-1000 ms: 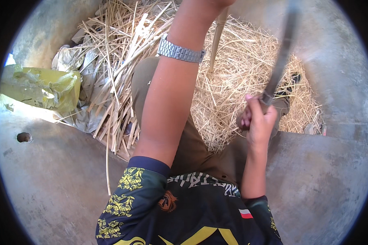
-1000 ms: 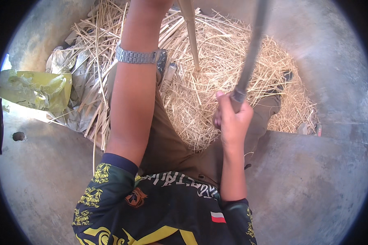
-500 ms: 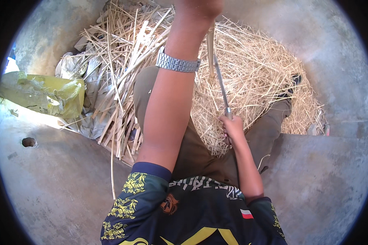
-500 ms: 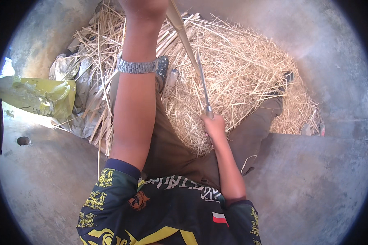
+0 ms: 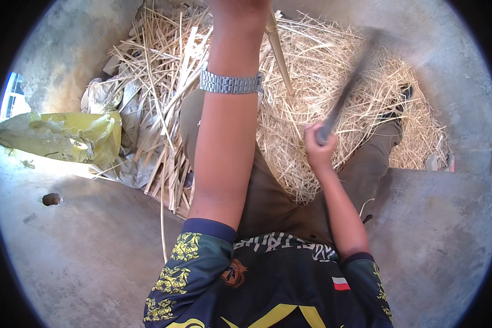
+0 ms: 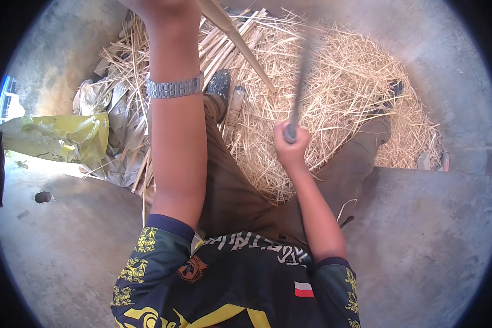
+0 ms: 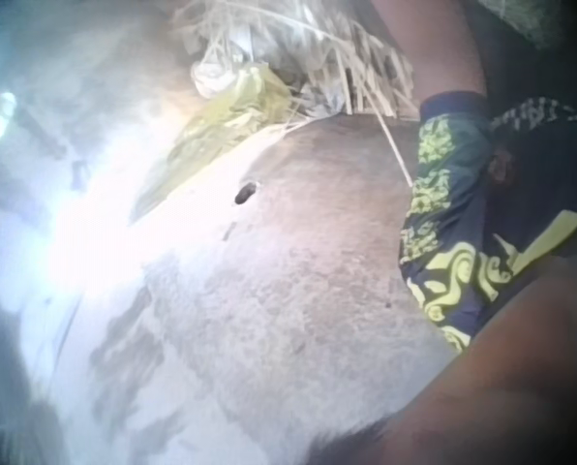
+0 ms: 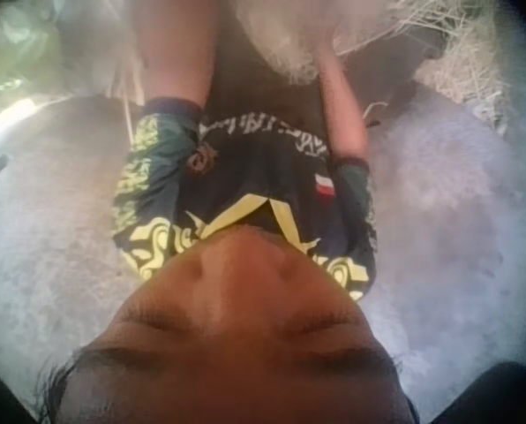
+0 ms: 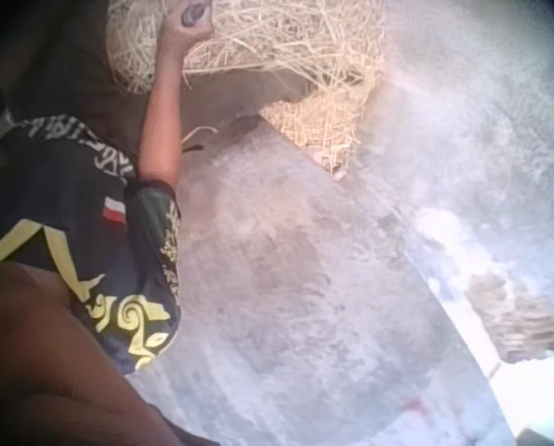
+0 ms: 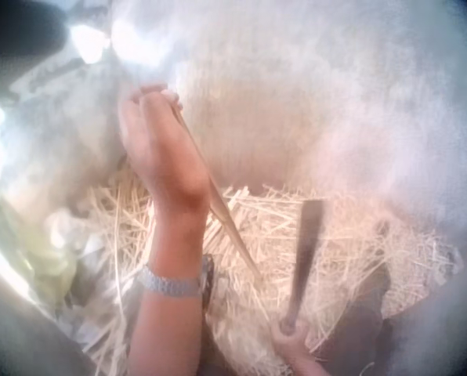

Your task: The person sits on the floor and uses a large knife to split a long piece of bamboo into thin strips. They hold the bamboo with their left hand and repeatedly strike it with the knife in their right hand, creating a pile of bamboo strips.

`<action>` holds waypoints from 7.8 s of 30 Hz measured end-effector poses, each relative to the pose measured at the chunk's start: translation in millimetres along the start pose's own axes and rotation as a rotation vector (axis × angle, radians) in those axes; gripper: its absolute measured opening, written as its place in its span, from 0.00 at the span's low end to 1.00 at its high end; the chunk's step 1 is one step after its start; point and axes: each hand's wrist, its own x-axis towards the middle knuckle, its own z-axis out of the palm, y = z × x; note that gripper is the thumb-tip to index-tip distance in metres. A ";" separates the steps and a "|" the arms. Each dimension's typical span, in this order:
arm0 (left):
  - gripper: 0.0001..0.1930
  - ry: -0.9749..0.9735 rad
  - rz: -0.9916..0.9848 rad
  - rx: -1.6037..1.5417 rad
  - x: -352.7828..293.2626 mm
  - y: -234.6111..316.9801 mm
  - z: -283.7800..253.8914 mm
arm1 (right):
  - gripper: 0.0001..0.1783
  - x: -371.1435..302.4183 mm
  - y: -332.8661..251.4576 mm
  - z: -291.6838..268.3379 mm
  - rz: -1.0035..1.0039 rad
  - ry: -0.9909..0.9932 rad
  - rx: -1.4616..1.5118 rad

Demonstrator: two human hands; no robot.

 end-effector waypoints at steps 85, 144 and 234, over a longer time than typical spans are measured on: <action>0.09 0.058 -0.158 -0.139 -3.3 6.7 0.9 | 0.09 -7.3 80.6 -18.9 0.481 -0.123 -0.416; 0.24 -0.007 -0.224 -0.221 -12.6 5.9 -14.1 | 0.15 15.1 78.6 2.3 0.374 0.072 -0.113; 0.14 -0.116 0.419 0.232 -47.9 16.3 39.8 | 0.18 -14.6 26.7 -31.8 0.276 -0.069 -0.225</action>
